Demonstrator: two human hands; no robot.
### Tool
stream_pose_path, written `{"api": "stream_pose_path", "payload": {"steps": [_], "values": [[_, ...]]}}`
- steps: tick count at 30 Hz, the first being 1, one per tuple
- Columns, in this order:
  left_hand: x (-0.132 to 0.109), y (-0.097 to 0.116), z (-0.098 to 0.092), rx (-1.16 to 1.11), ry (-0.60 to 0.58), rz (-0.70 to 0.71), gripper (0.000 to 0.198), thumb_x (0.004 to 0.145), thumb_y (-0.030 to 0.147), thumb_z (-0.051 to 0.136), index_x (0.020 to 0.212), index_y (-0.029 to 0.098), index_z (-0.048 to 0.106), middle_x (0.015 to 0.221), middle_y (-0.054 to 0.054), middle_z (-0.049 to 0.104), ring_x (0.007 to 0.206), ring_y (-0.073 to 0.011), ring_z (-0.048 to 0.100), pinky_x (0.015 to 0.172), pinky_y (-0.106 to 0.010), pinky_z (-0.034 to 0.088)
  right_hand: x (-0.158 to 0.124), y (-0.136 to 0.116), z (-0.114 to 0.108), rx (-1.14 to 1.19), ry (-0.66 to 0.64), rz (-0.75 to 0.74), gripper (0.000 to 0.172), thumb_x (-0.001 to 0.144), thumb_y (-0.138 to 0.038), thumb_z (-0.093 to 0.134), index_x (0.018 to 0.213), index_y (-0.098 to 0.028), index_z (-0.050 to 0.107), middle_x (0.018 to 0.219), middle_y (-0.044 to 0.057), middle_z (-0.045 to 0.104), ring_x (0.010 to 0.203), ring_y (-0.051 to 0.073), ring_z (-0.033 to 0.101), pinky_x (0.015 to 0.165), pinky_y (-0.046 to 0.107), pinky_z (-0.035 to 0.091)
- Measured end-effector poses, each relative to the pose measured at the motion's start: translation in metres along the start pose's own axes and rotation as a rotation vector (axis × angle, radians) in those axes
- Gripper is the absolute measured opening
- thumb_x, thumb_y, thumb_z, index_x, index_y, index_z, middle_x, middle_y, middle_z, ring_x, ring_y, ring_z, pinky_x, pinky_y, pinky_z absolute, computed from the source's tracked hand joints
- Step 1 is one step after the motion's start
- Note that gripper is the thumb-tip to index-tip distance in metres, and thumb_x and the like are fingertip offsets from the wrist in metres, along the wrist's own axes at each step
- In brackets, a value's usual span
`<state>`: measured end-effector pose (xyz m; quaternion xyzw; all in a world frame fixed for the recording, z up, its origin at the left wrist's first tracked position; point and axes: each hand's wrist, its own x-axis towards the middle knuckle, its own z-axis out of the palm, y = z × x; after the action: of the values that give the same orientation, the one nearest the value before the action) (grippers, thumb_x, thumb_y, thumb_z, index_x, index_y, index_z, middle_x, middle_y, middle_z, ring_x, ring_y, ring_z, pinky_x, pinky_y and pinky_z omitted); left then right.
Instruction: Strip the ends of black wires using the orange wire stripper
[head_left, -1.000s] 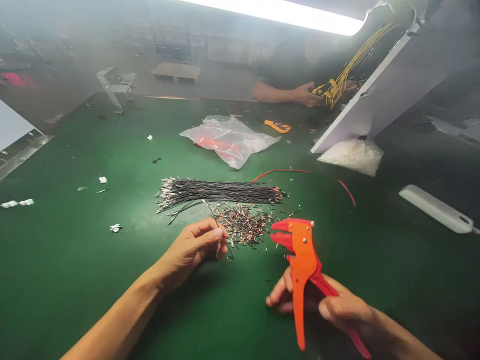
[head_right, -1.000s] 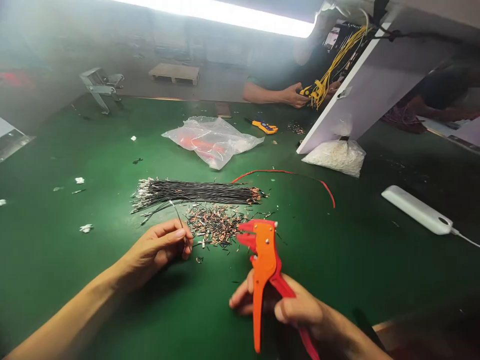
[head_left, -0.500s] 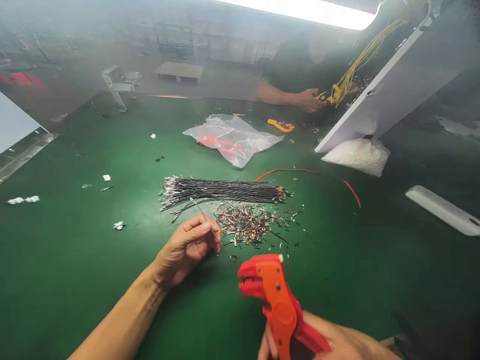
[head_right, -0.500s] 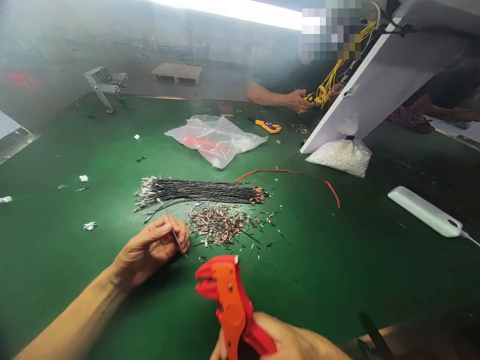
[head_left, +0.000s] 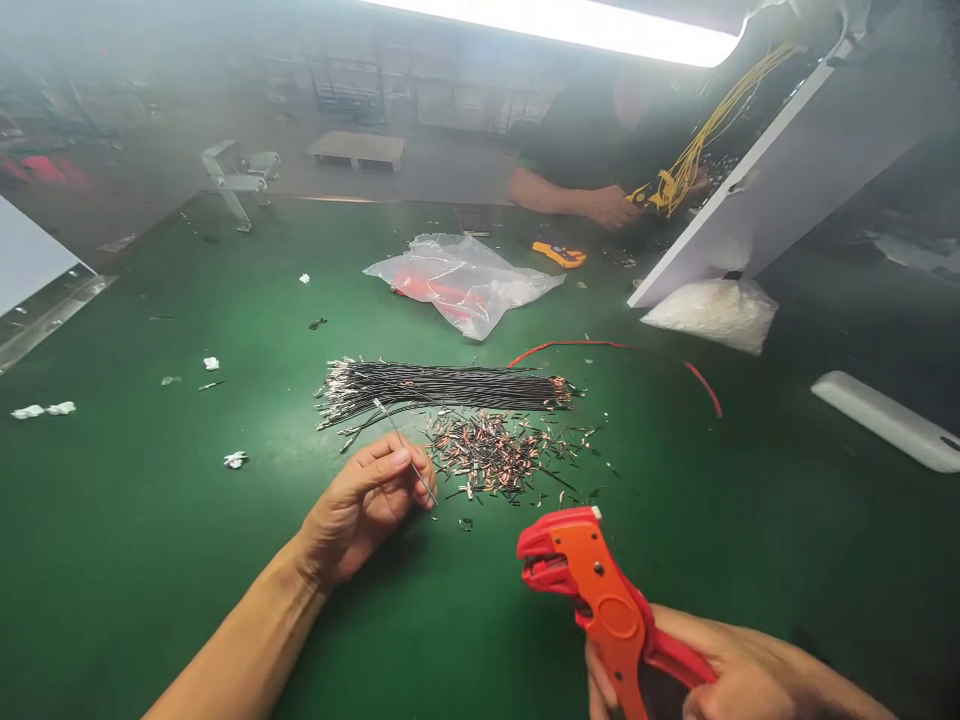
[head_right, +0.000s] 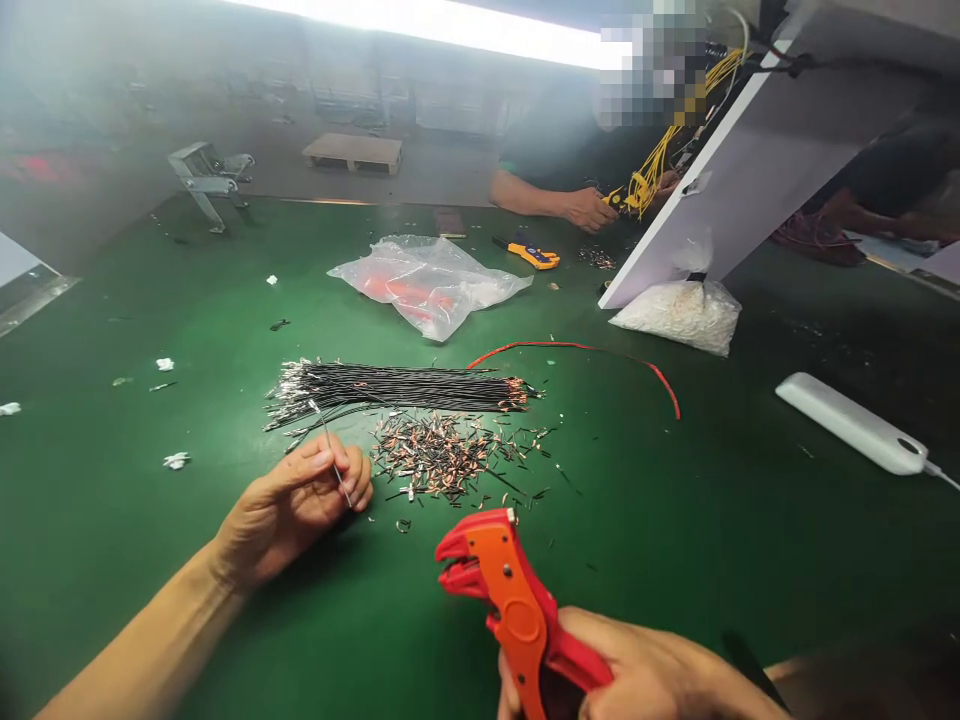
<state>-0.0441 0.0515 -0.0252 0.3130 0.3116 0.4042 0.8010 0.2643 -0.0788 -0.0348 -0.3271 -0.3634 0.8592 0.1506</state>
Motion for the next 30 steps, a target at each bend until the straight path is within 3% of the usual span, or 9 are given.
{"api": "stream_pose_path", "payload": {"steps": [4,7,8,11,15,19,30], "values": [[0.0,0.0,0.001,0.017,0.004,-0.024,0.017,0.077,0.031,0.076,0.071,0.017,0.068,0.066,-0.002,0.062,0.064,-0.0143,0.056,0.064,-0.027,0.047,0.002,-0.027,-0.029,-0.062,0.127,-0.205,0.04,0.079,-0.037,0.069,0.114,-0.018,0.061,0.118,0.016,0.07,0.112,0.036,0.066,0.097,0.057,0.046],[0.0,-0.002,0.0,0.033,0.043,-0.046,0.018,0.077,0.031,0.078,0.073,0.015,0.071,0.065,-0.003,0.066,0.064,-0.0148,0.06,0.065,-0.027,0.048,0.017,-0.055,-0.039,-0.261,0.223,-0.421,0.043,0.081,-0.035,0.068,0.12,-0.019,0.06,0.13,0.016,0.065,0.131,0.037,0.051,0.112,0.058,0.03],[0.0,-0.003,-0.001,0.034,0.061,-0.048,0.017,0.078,0.031,0.077,0.075,0.015,0.072,0.066,-0.004,0.067,0.065,-0.0147,0.06,0.066,-0.027,0.048,0.025,-0.062,-0.037,-0.238,0.215,-0.475,0.042,0.081,-0.033,0.068,0.12,-0.022,0.059,0.131,0.014,0.065,0.131,0.037,0.052,0.112,0.058,0.03],[0.0,-0.007,-0.001,0.022,0.117,-0.023,0.017,0.081,0.032,0.076,0.081,0.015,0.073,0.065,-0.002,0.065,0.064,-0.0129,0.059,0.065,-0.026,0.047,0.05,-0.071,-0.021,-0.073,0.126,-0.568,0.043,0.081,-0.029,0.067,0.122,-0.024,0.056,0.118,0.012,0.069,0.111,0.035,0.064,0.093,0.056,0.046],[-0.001,-0.01,0.001,-0.022,0.165,0.038,0.017,0.085,0.033,0.072,0.086,0.016,0.073,0.061,0.001,0.061,0.061,-0.0111,0.055,0.063,-0.024,0.044,0.076,-0.05,0.007,0.153,-0.015,-0.492,0.053,0.067,-0.021,0.071,0.118,-0.02,0.057,0.098,0.007,0.067,0.094,0.026,0.064,0.091,0.048,0.044],[-0.001,-0.01,0.005,-0.089,0.177,0.073,0.018,0.088,0.033,0.068,0.087,0.016,0.073,0.056,0.003,0.057,0.057,-0.0101,0.052,0.061,-0.025,0.042,0.086,-0.023,0.016,0.355,-0.078,-0.392,0.058,0.062,-0.023,0.073,0.117,-0.013,0.058,0.087,0.007,0.064,0.081,0.023,0.061,0.08,0.041,0.042],[-0.007,-0.015,0.026,-0.267,0.137,0.05,0.021,0.087,0.036,0.068,0.088,0.018,0.077,0.046,0.005,0.051,0.049,-0.0088,0.044,0.057,-0.025,0.039,0.091,-0.023,0.012,0.121,-0.17,-0.404,0.053,0.079,-0.042,0.073,0.117,-0.013,0.05,0.086,0.006,0.055,0.075,0.017,0.047,0.072,0.033,0.035]]}}
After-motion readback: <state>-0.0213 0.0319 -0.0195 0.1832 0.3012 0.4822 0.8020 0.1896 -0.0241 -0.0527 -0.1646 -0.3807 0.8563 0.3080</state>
